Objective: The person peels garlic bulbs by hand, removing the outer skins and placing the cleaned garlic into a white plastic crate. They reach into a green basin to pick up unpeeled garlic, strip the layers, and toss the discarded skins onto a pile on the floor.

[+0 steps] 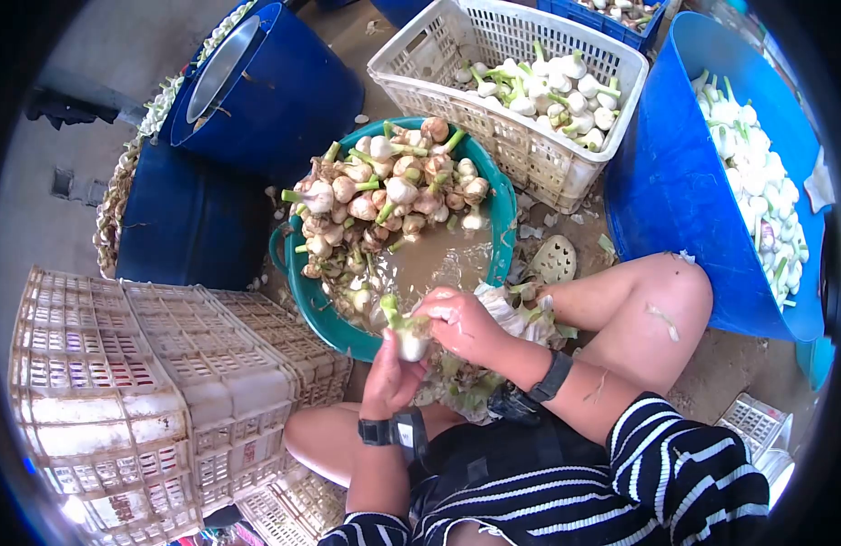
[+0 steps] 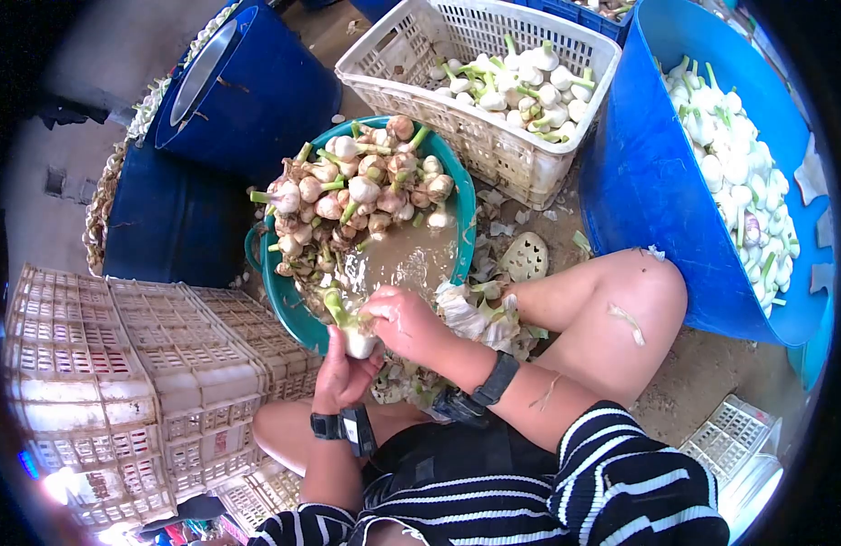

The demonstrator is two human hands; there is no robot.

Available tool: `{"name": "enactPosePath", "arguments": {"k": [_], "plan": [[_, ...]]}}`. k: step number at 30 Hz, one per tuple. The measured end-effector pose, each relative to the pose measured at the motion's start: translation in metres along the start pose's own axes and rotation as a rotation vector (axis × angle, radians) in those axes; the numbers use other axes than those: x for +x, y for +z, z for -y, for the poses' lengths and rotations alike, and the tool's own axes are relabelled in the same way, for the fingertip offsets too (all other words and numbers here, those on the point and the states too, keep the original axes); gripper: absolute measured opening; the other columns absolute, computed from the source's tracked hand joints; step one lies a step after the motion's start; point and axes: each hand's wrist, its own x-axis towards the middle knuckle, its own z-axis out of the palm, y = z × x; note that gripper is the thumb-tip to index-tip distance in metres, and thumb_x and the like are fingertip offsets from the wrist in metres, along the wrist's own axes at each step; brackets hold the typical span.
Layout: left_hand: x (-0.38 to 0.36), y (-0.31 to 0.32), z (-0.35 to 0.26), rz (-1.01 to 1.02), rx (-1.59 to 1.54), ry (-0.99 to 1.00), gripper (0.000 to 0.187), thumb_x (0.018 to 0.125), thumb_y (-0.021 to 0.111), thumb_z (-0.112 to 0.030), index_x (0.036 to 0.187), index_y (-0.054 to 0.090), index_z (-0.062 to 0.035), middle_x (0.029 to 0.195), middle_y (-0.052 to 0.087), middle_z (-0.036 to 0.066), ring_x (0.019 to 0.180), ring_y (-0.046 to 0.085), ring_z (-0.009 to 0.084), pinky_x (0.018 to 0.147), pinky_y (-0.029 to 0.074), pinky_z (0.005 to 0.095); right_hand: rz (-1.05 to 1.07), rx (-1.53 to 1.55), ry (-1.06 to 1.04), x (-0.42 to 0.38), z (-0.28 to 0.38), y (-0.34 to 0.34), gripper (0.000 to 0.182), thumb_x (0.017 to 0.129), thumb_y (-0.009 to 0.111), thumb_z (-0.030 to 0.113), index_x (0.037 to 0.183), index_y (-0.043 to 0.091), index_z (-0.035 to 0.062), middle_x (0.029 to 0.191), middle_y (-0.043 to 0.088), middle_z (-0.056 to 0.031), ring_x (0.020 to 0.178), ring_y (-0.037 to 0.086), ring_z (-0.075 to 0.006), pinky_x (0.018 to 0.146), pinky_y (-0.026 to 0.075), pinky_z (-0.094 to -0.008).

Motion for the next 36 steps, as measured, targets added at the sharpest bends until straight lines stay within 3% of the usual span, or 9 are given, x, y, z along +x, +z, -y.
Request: {"name": "enactPosePath", "arguments": {"k": [11, 16, 21, 23, 24, 26, 29, 32, 36], "plan": [[-0.006, 0.007, 0.002, 0.125, 0.061, -0.114, 0.051, 0.087, 0.046, -0.047, 0.121, 0.042, -0.0094, 0.105, 0.055, 0.007, 0.095, 0.055, 0.0212, 0.066, 0.049, 0.0327, 0.019, -0.160, -0.078, -0.010, 0.004, -0.011, 0.025, 0.066, 0.045, -0.001, 0.087, 0.059, -0.0044, 0.087, 0.056, -0.0155, 0.079, 0.056, -0.0301, 0.072, 0.045, -0.0355], [0.004, -0.012, 0.006, 0.448, -0.204, -0.270, 0.048, 0.080, 0.056, -0.028, 0.122, 0.042, -0.0096, 0.106, 0.055, 0.012, 0.088, 0.058, 0.0239, 0.063, 0.050, 0.0310, -0.183, -0.200, 0.080, -0.012, -0.012, -0.006, 0.015, 0.076, 0.050, 0.005, 0.086, 0.056, -0.0043, 0.082, 0.055, -0.0174, 0.075, 0.056, -0.0293, 0.066, 0.045, -0.0349], [-0.007, 0.015, 0.000, 0.375, 0.285, -0.177, 0.060, 0.068, 0.064, -0.002, 0.120, 0.036, -0.0060, 0.107, 0.052, 0.008, 0.097, 0.054, 0.0183, 0.082, 0.046, 0.0300, -0.244, -0.170, 0.222, 0.018, -0.008, -0.020, 0.019, 0.083, 0.055, 0.015, 0.086, 0.053, -0.0039, 0.076, 0.055, -0.0168, 0.068, 0.057, -0.0220, 0.062, 0.045, -0.0337], [-0.007, 0.014, 0.005, 0.397, 0.399, -0.132, 0.060, 0.068, 0.064, 0.000, 0.120, 0.035, -0.0065, 0.108, 0.052, 0.008, 0.099, 0.053, 0.0177, 0.085, 0.045, 0.0295, -0.249, 0.674, 0.344, 0.033, -0.007, -0.023, 0.024, 0.083, 0.058, 0.020, 0.088, 0.053, -0.0026, 0.076, 0.056, -0.0146, 0.068, 0.058, -0.0185, 0.063, 0.047, -0.0332], [-0.007, 0.013, 0.006, 0.414, 0.515, -0.081, 0.060, 0.068, 0.064, 0.002, 0.119, 0.034, -0.0070, 0.109, 0.051, 0.007, 0.101, 0.052, 0.0171, 0.087, 0.043, 0.0290, -0.249, 0.673, 0.348, 0.034, -0.005, -0.033, 0.024, 0.083, 0.058, 0.020, 0.088, 0.053, -0.0026, 0.076, 0.056, -0.0146, 0.068, 0.058, -0.0185, 0.063, 0.047, -0.0332], [-0.009, 0.010, 0.007, 0.351, 0.532, -0.011, 0.050, 0.072, 0.059, 0.002, 0.117, 0.039, -0.0036, 0.108, 0.054, 0.008, 0.099, 0.054, 0.0172, 0.086, 0.044, 0.0299, -0.252, 0.482, 0.180, 0.026, 0.025, -0.063, 0.025, 0.079, 0.061, 0.018, 0.094, 0.053, -0.0009, 0.080, 0.059, -0.0127, 0.072, 0.060, -0.0225, 0.067, 0.049, -0.0358], [-0.006, 0.005, -0.004, 0.167, 0.291, -0.035, 0.030, 0.079, 0.049, 0.000, 0.110, 0.048, 0.0022, 0.105, 0.059, 0.011, 0.094, 0.058, 0.0179, 0.085, 0.046, 0.0309, 0.017, -1.455, 0.074, -0.005, 0.033, -0.094, 0.019, 0.072, 0.059, 0.011, 0.090, 0.059, 0.0043, 0.088, 0.062, -0.0093, 0.084, 0.059, -0.0282, 0.074, 0.049, -0.0390], [-0.008, 0.014, -0.005, 0.054, 0.286, 0.010, 0.031, 0.079, 0.049, 0.000, 0.110, 0.048, 0.0018, 0.104, 0.059, 0.010, 0.094, 0.058, 0.0178, 0.085, 0.046, 0.0306, 0.030, -1.045, -0.304, -0.024, 0.011, -0.063, 0.014, 0.071, 0.058, 0.011, 0.084, 0.060, 0.0057, 0.083, 0.060, -0.0071, 0.079, 0.058, -0.0239, 0.071, 0.049, -0.0363], [-0.004, 0.012, 0.005, 0.026, 0.288, 0.047, 0.032, 0.078, 0.050, 0.001, 0.110, 0.049, 0.0021, 0.099, 0.059, 0.006, 0.088, 0.058, 0.0146, 0.079, 0.047, 0.0285, 0.074, -0.914, -0.351, -0.033, 0.028, -0.021, 0.012, 0.069, 0.058, 0.011, 0.080, 0.058, 0.0059, 0.072, 0.056, -0.0047, 0.069, 0.056, -0.0218, 0.061, 0.048, -0.0329]]}}
